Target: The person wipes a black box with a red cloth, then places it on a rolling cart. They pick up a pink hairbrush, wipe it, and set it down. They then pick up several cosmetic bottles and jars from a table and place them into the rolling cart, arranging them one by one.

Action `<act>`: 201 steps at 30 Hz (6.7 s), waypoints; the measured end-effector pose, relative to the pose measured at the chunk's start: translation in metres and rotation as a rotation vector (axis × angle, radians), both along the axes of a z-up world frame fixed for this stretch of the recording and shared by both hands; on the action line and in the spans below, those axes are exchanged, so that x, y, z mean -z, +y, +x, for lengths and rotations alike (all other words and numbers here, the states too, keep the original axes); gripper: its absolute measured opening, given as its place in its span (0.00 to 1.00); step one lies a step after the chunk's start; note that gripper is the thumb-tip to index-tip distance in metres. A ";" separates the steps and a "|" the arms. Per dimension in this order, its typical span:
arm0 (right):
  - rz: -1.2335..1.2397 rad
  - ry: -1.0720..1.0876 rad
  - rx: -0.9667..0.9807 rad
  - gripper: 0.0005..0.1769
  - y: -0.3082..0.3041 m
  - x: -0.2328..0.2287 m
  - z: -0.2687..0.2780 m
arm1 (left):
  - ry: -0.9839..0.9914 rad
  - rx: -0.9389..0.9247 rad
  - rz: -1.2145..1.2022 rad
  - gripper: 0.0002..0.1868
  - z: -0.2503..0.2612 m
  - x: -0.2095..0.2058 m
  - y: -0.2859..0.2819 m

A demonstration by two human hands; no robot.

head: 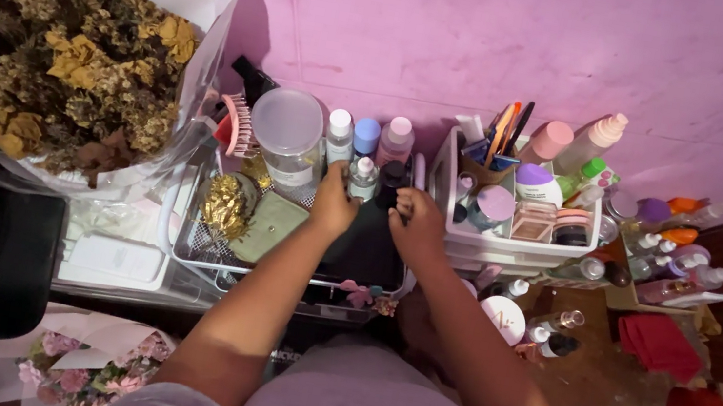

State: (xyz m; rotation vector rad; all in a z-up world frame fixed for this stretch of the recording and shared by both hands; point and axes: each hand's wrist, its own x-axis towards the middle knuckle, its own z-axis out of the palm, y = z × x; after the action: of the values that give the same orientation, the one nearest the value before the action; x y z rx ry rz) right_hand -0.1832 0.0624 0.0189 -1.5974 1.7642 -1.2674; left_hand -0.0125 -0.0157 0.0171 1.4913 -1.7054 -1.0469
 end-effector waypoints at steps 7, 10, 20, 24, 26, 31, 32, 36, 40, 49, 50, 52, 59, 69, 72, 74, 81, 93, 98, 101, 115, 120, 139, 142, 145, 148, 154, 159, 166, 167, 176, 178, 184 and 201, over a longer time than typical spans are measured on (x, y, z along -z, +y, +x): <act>-0.072 -0.025 0.067 0.19 0.002 0.017 -0.001 | 0.124 -0.016 0.049 0.42 0.019 0.018 0.016; -0.108 -0.197 0.084 0.19 0.012 0.029 0.008 | 0.159 0.002 0.073 0.44 0.028 0.025 0.028; -0.102 -0.362 0.242 0.11 0.081 0.019 0.043 | 0.210 -0.019 0.072 0.40 0.047 0.023 0.098; -0.125 -0.194 0.319 0.11 0.112 0.045 0.039 | 0.256 0.004 0.011 0.32 0.041 0.040 0.114; -0.276 -0.069 0.362 0.12 0.124 0.071 0.035 | 0.310 0.051 0.041 0.25 0.037 0.037 0.125; 0.037 -0.335 0.488 0.13 0.169 0.049 0.012 | 0.231 0.177 0.054 0.15 0.005 0.027 0.156; 0.057 -0.298 0.502 0.13 0.174 0.037 0.004 | 0.206 0.203 0.061 0.13 -0.003 0.020 0.161; 0.020 -0.411 0.535 0.15 0.206 0.010 -0.015 | 0.212 0.228 0.129 0.11 -0.036 0.008 0.177; -0.074 -0.315 0.589 0.12 0.223 -0.013 -0.048 | 0.224 0.302 0.110 0.13 -0.071 0.020 0.180; -0.133 -0.195 0.658 0.15 0.259 0.003 -0.168 | 0.047 0.444 0.028 0.16 -0.170 0.051 0.206; -0.117 -0.187 0.658 0.15 0.259 0.001 -0.180 | 0.020 0.471 0.001 0.16 -0.185 0.061 0.206; -0.104 -0.218 0.649 0.14 0.267 0.009 -0.207 | 0.038 0.501 0.073 0.20 -0.199 0.056 0.213; -0.032 -0.317 0.519 0.15 0.264 0.078 -0.288 | -0.095 0.553 0.185 0.35 -0.249 0.088 0.220; 0.190 -0.082 0.366 0.15 0.265 0.067 -0.309 | -0.138 0.508 0.203 0.38 -0.276 0.084 0.259; 0.249 -0.045 0.341 0.13 0.264 0.066 -0.306 | -0.167 0.542 0.175 0.29 -0.285 0.102 0.260; 0.326 0.053 0.310 0.15 0.266 0.049 -0.295 | -0.230 0.586 0.134 0.30 -0.287 0.106 0.262; 0.364 -0.010 0.142 0.17 0.268 0.088 -0.277 | -0.398 0.653 0.082 0.22 -0.295 0.100 0.263; 0.293 -0.089 0.000 0.19 0.271 0.108 -0.281 | -0.489 0.630 0.112 0.18 -0.269 0.053 0.282; 0.294 -0.148 -0.119 0.29 0.269 0.084 -0.270 | -0.245 0.398 0.204 0.29 -0.252 0.045 0.280; 0.354 0.148 -0.164 0.33 0.254 0.078 -0.264 | -0.103 0.292 0.125 0.29 -0.238 0.053 0.266; 0.279 -0.059 -0.155 0.30 0.189 -0.022 -0.162 | 0.421 -0.029 0.010 0.30 -0.171 -0.040 0.233; 0.213 -0.178 -0.143 0.22 0.149 -0.038 -0.128 | 0.376 -0.056 -0.065 0.32 -0.146 -0.057 0.202; 0.031 0.208 -0.499 0.19 0.008 -0.035 0.003 | -0.434 -0.027 -0.115 0.27 0.023 -0.058 0.038; 0.109 0.323 -0.515 0.18 -0.005 -0.033 0.013 | -0.496 -0.055 -0.120 0.27 0.027 -0.033 0.027; 0.171 0.459 -0.508 0.18 -0.016 -0.037 0.017 | -0.546 -0.043 -0.110 0.29 0.027 -0.015 0.014; 0.243 0.604 -0.502 0.17 -0.020 -0.044 0.017 | -0.595 -0.017 -0.133 0.31 0.026 -0.003 0.007; 0.376 0.678 -0.482 0.19 -0.028 -0.040 0.021 | -0.595 -0.013 -0.363 0.35 0.027 -0.002 0.010; 0.442 0.709 -0.465 0.20 -0.028 -0.038 0.025 | -0.597 -0.011 -0.438 0.30 0.029 0.006 0.010; 0.490 0.715 -0.462 0.25 -0.026 -0.045 0.027 | -0.702 -0.093 -0.628 0.17 0.021 0.007 0.007; 0.496 0.715 -0.456 0.27 -0.025 -0.044 0.027 | -0.729 -0.134 -0.681 0.12 0.019 0.006 0.009; 0.473 0.702 -0.446 0.28 -0.022 -0.049 0.028 | -0.709 -0.173 -0.621 0.13 0.020 0.002 0.013; 0.474 0.717 -0.449 0.28 -0.021 -0.048 0.029 | -0.691 -0.180 -0.591 0.15 0.019 0.010 0.010; 0.430 0.735 -0.437 0.25 -0.021 -0.033 0.024 | -0.719 -0.145 -0.564 0.15 0.018 0.019 -0.003; 0.065 0.046 -0.090 0.11 -0.007 0.007 -0.006 | -0.326 -0.083 -0.210 0.11 -0.011 -0.053 0.077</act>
State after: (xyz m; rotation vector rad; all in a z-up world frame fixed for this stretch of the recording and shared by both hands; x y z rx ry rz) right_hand -0.1896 0.0554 0.0123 -1.6620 1.7227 -1.1297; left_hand -0.0239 0.0611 0.0698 1.6437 -1.8882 -0.5835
